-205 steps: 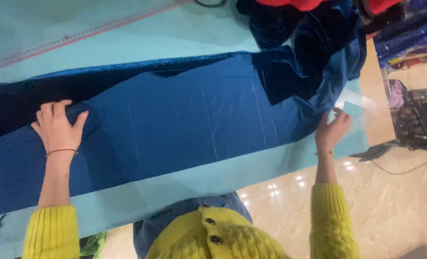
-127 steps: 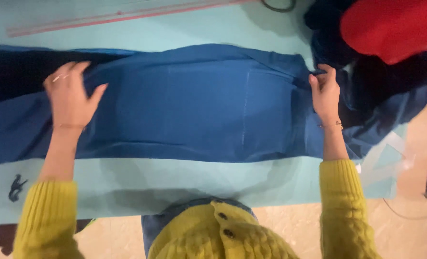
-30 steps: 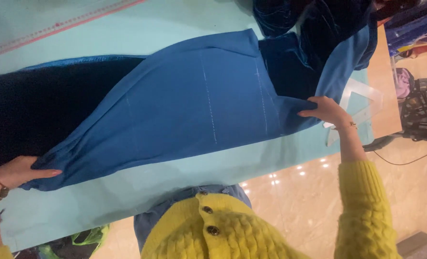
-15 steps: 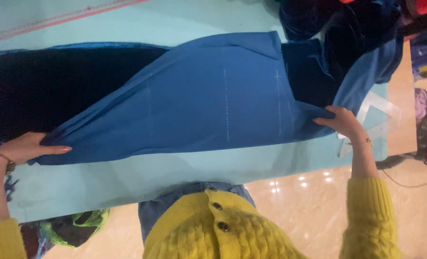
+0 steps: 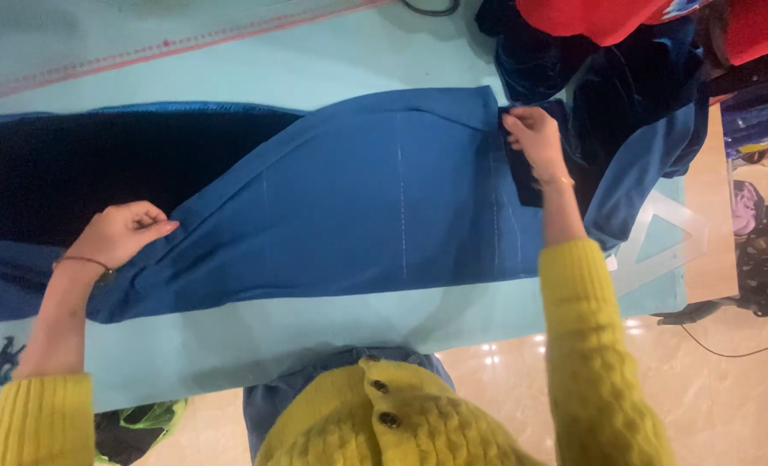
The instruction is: Using a long ruler and tailor's chalk to mark cutting lines on a piece of blue fabric laid out on a work table.
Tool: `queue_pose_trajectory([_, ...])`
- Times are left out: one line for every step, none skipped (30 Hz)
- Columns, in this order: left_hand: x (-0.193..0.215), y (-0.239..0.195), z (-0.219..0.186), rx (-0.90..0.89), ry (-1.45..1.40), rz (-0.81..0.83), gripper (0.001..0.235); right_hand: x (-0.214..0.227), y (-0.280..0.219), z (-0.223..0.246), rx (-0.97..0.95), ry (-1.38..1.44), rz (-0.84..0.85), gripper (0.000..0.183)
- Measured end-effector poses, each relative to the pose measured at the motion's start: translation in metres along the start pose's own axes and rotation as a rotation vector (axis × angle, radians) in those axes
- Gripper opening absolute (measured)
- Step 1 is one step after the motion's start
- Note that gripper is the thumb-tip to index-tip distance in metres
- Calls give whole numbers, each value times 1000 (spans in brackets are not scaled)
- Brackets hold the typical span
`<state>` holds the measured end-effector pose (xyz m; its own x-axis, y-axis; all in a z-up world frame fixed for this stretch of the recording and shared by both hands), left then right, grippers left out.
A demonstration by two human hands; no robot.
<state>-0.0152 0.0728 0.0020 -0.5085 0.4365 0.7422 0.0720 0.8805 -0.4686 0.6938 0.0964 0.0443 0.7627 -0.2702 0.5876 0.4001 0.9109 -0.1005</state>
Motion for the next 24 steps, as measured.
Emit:
queue_pose_trajectory([0,1,0,-20,-36,-18,31,-6,8,5,-35,16,-27,31])
queue_pose_trajectory([-2,1,0,-40,-71,-33,27,-12,14,10,-72,31,-54,29])
queue_pose_trajectory([-2,0,2,-43,-69,-29,27,-17,22,8,-76,31,-58,29])
queue_pose_trajectory([1,-2,2,-61,-90,-71,26,-20,27,9,-49,19,-63,32])
queue_pose_trajectory([4,-4,3,-79,-112,-113,25,-24,33,8,-23,7,-67,35])
queue_pose_trajectory([0,-4,8,-79,-110,-102,25,-26,39,-2,-34,3,-68,35])
queue_pose_trajectory([2,-3,15,-63,-139,-148,25,-27,44,-11,-40,18,-87,29])
queue_pose_trajectory([6,-2,23,-47,-169,-198,25,-28,51,-19,-41,34,-106,24])
queue_pose_trajectory([7,-6,13,-47,-168,-191,25,-26,50,-23,-47,31,-108,24])
queue_pose_trajectory([9,-11,6,-13,-229,-185,26,-28,49,-22,-5,76,-78,17])
queue_pose_trajectory([10,-16,0,22,-291,-180,30,-29,47,-21,37,120,-48,20])
queue_pose_trajectory([10,-16,0,22,-290,-173,30,-21,37,-10,31,118,-49,20])
queue_pose_trajectory([7,-15,-1,19,-177,-137,38,-14,25,13,150,54,-36,16])
queue_pose_trajectory([4,-14,-1,14,-66,-102,47,-8,13,36,270,-11,-23,13])
queue_pose_trajectory([1,-13,8,13,-66,-96,47,0,7,38,264,-13,-24,13])
queue_pose_trajectory([2,-12,11,-46,-2,-123,37,10,3,39,243,75,-43,13])
queue_pose_trajectory([2,-11,14,-107,59,-150,38,20,-2,41,222,164,-62,13])
queue_pose_trajectory([1,-12,23,-111,61,-144,38,30,-12,52,216,161,-66,13])
queue_pose_trajectory([9,-14,26,-175,43,-216,35,42,-22,67,236,237,-88,12])
queue_pose_trajectory([17,-17,28,-238,26,-290,34,54,-33,81,257,314,-109,11])
queue_pose_trajectory([16,-21,33,-241,27,-284,34,63,-43,99,251,312,-113,11])
queue_pose_trajectory([22,-27,41,-221,-142,-323,23,71,-54,121,298,336,-110,13])
queue_pose_trajectory([28,-32,51,-197,-315,-359,14,78,-66,144,345,360,-108,15])
queue_pose_trajectory([25,-31,60,-198,-314,-356,14,80,-63,151,342,360,-110,15])
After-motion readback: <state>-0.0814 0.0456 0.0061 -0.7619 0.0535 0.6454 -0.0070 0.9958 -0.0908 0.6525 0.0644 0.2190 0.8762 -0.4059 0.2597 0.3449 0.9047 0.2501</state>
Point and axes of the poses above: each hand's wrist, its own y-axis towards the middle knuckle, its own x-axis out of the back of the hand, z = x × y, the point moved 10 cm from there along y, towards the middle knuckle, and after that the axes turned 7 degrees about -z, right-handed, at the moved point
